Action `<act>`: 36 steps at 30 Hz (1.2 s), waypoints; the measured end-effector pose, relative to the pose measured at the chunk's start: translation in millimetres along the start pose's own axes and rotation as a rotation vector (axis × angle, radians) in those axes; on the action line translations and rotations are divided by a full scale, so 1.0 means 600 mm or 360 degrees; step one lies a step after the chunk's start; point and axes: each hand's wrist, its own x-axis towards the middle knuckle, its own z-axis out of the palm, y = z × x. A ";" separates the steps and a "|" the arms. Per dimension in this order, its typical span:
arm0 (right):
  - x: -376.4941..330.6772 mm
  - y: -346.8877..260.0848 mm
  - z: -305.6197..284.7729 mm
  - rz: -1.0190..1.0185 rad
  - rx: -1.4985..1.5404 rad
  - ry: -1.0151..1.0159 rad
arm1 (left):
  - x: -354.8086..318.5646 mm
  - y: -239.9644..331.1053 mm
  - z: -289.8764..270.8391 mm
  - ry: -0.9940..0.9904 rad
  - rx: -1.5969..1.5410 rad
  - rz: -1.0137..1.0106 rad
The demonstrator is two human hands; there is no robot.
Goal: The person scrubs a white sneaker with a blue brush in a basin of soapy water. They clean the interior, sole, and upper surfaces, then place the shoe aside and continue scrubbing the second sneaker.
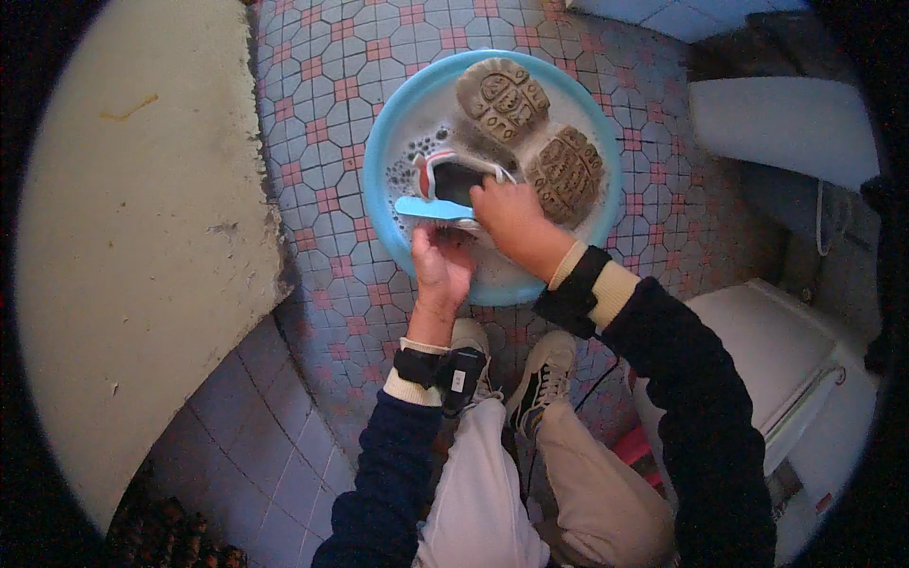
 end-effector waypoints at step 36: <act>-0.018 0.012 -0.007 -0.0341 -0.0065 0.0091 | 0.043 0.112 0.062 -0.0089 0.1842 0.0637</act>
